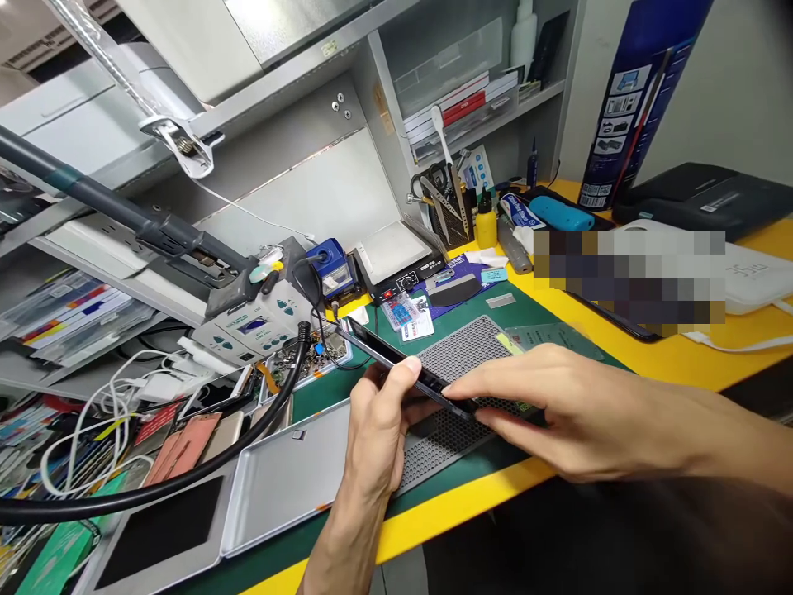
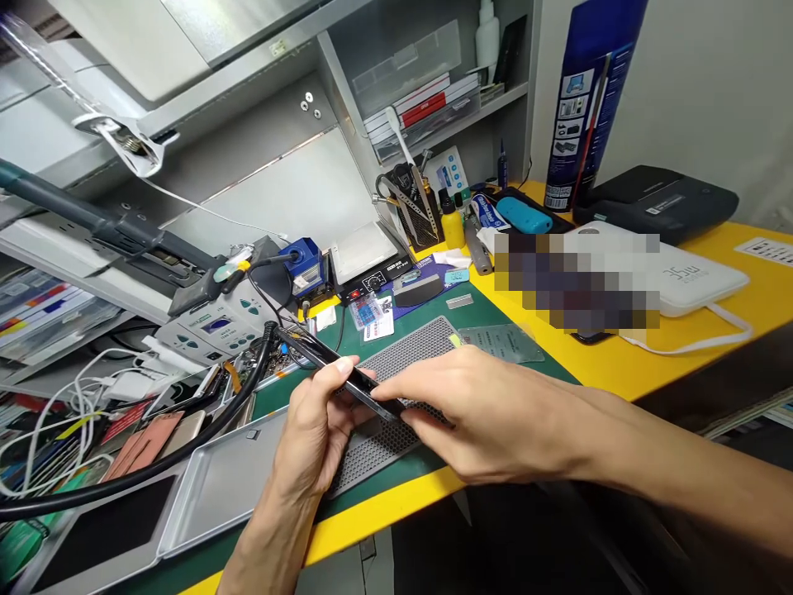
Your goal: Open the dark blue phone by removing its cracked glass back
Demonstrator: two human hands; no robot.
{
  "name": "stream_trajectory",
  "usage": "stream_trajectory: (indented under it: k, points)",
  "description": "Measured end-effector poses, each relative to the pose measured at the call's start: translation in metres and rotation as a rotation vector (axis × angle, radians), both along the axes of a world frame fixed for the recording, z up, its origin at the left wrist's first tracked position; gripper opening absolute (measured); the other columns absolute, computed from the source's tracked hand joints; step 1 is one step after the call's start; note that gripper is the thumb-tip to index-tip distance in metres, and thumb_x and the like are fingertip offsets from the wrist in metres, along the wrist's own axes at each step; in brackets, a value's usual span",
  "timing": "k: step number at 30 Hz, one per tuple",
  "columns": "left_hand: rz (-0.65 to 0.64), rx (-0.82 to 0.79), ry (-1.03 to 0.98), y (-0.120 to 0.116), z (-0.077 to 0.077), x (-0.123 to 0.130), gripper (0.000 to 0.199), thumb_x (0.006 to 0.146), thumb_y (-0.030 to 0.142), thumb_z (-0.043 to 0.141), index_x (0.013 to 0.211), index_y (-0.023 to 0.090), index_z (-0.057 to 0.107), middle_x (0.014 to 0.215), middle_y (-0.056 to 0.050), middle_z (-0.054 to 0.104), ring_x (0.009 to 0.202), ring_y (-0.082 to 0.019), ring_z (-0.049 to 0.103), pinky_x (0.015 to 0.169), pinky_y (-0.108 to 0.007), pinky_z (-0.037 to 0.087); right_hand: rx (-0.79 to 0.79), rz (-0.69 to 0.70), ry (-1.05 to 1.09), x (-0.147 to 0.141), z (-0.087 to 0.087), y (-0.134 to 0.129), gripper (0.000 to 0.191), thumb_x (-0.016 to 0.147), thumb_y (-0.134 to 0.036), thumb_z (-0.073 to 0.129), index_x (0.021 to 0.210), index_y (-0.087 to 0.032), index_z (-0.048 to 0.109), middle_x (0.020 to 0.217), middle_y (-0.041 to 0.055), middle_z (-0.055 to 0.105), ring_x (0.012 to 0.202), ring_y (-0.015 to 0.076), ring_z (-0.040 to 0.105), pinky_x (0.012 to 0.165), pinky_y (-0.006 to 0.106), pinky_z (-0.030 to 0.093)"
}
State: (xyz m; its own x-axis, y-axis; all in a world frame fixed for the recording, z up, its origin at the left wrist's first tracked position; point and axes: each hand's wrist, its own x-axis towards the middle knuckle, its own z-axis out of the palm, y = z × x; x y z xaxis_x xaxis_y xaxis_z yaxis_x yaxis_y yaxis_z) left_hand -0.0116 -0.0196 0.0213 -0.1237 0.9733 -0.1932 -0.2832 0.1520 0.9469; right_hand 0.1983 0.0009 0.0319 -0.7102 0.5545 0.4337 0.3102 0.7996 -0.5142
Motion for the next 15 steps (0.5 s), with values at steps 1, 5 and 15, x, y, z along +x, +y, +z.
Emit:
stream_trajectory:
  k: [1, 5, 15]
  points:
    - [-0.004, 0.0, -0.004, 0.0, 0.0, 0.0, 0.025, 0.083, 0.038, 0.077, 0.093, 0.016, 0.072, 0.084, -0.003, 0.073, 0.073, -0.015, 0.066, 0.067, -0.029, 0.06, 0.001, 0.013, -0.018, 0.001, 0.0, 0.001, 0.034, 0.094, -0.013, 0.055, 0.125, -0.022, 0.066, 0.109, -0.0001, 0.076, 0.094, 0.0148, 0.072, 0.08, 0.026, 0.052]
    - [-0.013, -0.006, -0.022, 0.0, 0.001, -0.001, 0.026, 0.082, 0.038, 0.077, 0.092, 0.015, 0.072, 0.083, -0.004, 0.073, 0.072, -0.014, 0.067, 0.065, -0.026, 0.059, 0.046, 0.013, -0.063, -0.001, 0.0, 0.0, 0.032, 0.095, -0.013, 0.055, 0.125, -0.022, 0.065, 0.109, 0.0021, 0.076, 0.093, 0.0175, 0.073, 0.078, 0.03, 0.055]
    - [0.007, -0.031, -0.05, -0.002, -0.001, -0.004, 0.039, 0.077, 0.039, 0.08, 0.103, 0.014, 0.066, 0.086, -0.005, 0.073, 0.077, -0.017, 0.07, 0.069, -0.029, 0.06, 0.138, -0.134, 0.195, -0.016, -0.019, -0.017, 0.035, 0.087, -0.004, 0.054, 0.118, -0.016, 0.064, 0.107, 0.0078, 0.078, 0.088, 0.0194, 0.076, 0.079, 0.028, 0.058]
